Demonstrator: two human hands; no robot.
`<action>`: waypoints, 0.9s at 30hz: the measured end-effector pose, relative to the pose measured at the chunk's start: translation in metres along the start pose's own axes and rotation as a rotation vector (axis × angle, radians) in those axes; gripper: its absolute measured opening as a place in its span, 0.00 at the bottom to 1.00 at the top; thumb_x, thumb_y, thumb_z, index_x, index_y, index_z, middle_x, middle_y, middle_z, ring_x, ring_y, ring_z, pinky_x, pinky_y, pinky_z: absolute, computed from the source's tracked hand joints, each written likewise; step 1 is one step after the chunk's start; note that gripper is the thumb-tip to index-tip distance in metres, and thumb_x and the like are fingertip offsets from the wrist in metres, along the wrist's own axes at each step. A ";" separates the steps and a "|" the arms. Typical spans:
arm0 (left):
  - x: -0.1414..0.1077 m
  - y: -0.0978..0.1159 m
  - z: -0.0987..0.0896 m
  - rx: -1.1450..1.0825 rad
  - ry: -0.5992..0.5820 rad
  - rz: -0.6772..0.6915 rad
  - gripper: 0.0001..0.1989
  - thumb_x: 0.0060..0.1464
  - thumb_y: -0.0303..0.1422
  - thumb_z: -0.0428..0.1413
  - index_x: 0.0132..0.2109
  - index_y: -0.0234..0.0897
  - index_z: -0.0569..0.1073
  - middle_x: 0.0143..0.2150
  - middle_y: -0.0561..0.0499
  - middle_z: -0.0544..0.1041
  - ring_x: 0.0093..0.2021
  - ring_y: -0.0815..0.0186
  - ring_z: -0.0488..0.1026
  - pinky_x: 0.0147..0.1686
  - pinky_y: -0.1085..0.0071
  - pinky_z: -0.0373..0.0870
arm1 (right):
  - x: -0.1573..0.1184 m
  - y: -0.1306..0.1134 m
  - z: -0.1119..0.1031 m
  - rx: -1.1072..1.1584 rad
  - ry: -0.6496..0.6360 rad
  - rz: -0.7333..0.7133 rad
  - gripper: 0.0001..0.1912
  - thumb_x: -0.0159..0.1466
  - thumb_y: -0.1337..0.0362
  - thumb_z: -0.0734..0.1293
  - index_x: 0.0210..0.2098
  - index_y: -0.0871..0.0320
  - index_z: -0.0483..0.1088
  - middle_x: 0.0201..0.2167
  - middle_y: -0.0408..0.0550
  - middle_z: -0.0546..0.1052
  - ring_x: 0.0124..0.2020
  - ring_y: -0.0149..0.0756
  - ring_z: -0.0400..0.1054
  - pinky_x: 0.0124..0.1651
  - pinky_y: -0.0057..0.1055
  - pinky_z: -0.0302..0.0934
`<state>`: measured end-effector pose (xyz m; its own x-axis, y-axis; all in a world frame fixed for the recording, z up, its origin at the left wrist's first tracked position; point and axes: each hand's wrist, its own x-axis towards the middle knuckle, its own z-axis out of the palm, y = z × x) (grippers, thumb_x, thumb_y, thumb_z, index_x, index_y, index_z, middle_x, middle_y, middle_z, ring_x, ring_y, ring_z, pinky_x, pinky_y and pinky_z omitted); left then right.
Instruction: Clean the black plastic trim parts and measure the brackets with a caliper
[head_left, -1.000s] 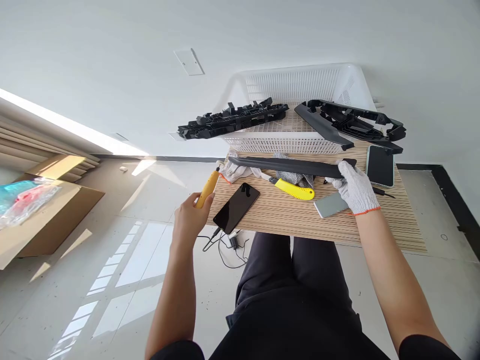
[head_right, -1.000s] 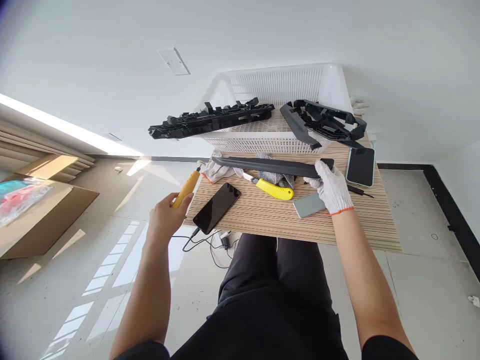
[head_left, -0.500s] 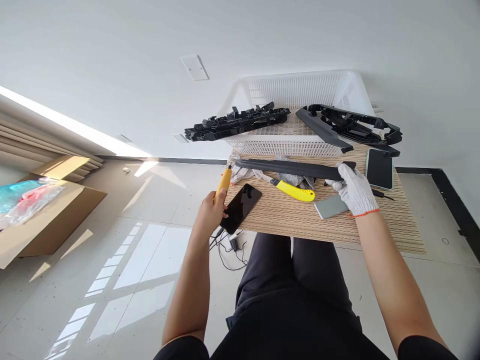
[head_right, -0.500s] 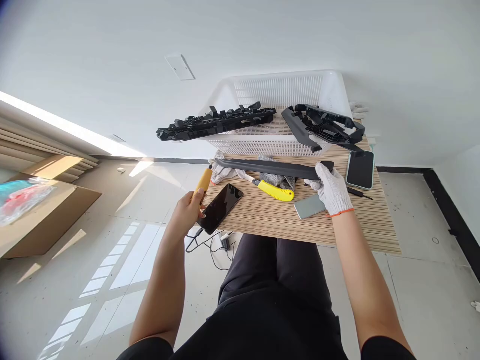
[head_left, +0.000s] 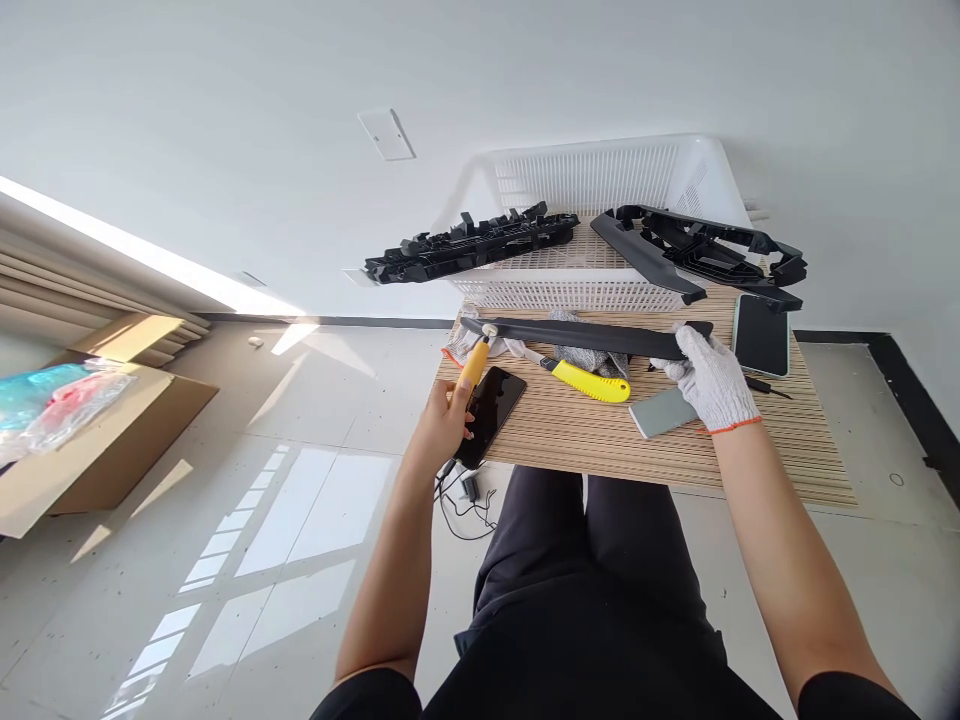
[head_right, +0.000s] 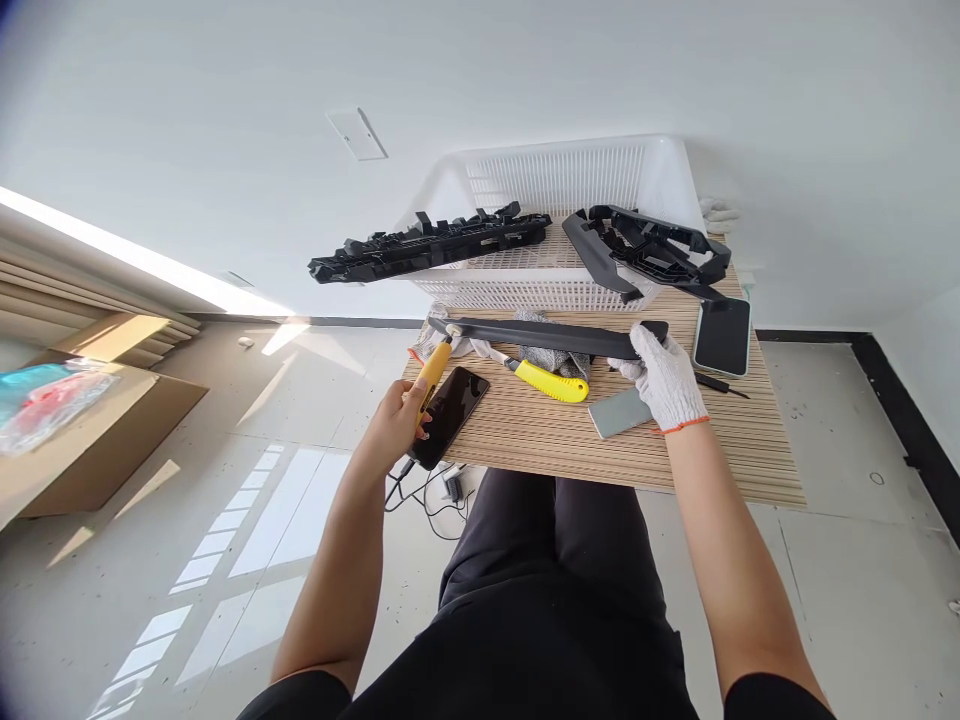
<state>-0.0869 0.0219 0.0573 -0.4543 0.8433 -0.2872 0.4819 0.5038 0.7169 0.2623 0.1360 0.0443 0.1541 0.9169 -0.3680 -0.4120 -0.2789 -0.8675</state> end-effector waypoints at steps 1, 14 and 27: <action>-0.001 0.001 0.001 0.003 -0.006 0.003 0.24 0.62 0.57 0.45 0.45 0.40 0.65 0.28 0.54 0.73 0.21 0.66 0.71 0.25 0.68 0.72 | 0.000 0.000 0.000 -0.001 0.001 0.001 0.10 0.56 0.63 0.75 0.34 0.54 0.72 0.33 0.49 0.78 0.28 0.37 0.76 0.16 0.23 0.67; -0.024 0.021 0.011 0.059 -0.084 0.035 0.24 0.62 0.58 0.44 0.43 0.42 0.64 0.28 0.54 0.74 0.21 0.66 0.70 0.26 0.67 0.71 | 0.002 0.001 -0.001 0.001 -0.010 0.000 0.08 0.58 0.63 0.74 0.33 0.55 0.71 0.30 0.47 0.76 0.27 0.35 0.75 0.15 0.20 0.65; -0.040 0.036 0.022 0.010 -0.249 0.099 0.23 0.62 0.58 0.44 0.44 0.42 0.62 0.28 0.56 0.70 0.22 0.67 0.69 0.26 0.69 0.68 | 0.002 0.003 -0.002 -0.024 -0.016 -0.004 0.11 0.57 0.62 0.75 0.37 0.56 0.73 0.32 0.48 0.78 0.28 0.36 0.76 0.15 0.21 0.65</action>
<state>-0.0352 0.0098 0.0807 -0.2072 0.9080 -0.3641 0.5227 0.4173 0.7434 0.2636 0.1365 0.0406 0.1417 0.9225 -0.3590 -0.3899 -0.2813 -0.8768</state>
